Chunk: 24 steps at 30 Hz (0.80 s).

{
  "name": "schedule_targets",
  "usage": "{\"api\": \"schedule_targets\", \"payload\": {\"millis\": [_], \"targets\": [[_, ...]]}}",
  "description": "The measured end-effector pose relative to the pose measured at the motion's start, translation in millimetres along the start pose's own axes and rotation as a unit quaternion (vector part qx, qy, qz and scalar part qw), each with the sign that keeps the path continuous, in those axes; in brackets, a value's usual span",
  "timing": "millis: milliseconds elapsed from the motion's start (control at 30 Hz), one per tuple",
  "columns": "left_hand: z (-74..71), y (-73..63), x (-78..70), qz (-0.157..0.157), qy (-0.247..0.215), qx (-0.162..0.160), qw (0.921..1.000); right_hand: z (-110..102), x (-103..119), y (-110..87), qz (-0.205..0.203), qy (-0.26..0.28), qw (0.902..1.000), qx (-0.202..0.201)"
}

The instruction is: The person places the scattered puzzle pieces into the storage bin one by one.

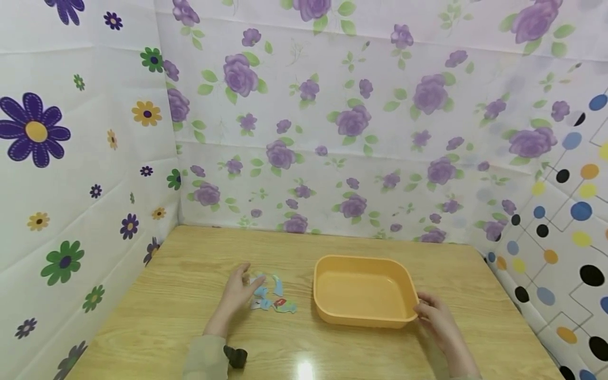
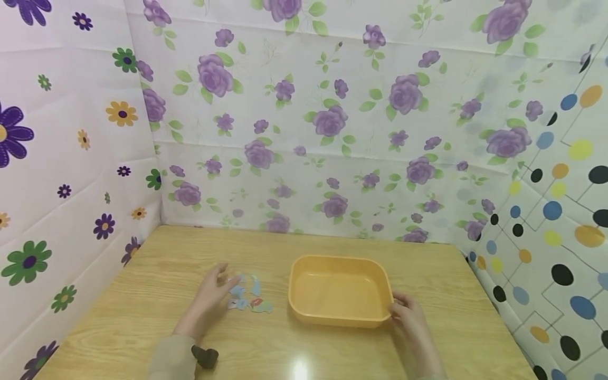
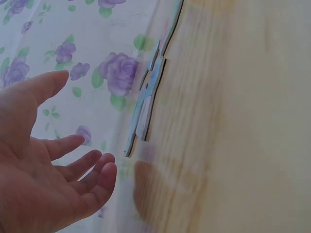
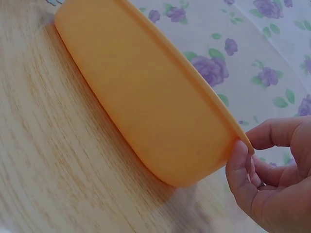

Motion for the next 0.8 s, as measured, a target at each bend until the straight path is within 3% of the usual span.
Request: {"api": "schedule_targets", "payload": {"millis": [500,800], "targets": [[6.0,15.9,12.5,-0.028,0.033,0.028,0.9987,0,0,0.3,-0.010,0.009,0.9999,-0.007],[4.9,17.4,10.9,-0.020,0.040,0.024,0.9987,1,0,0.2,-0.005,0.013,0.9999,-0.008]]}}
Point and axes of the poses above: each hand's wrist, its own y-axis towards the middle knuckle, its own z-axis out of the palm, x = y × z, the point moved 9 cm from there along y, towards the middle knuckle
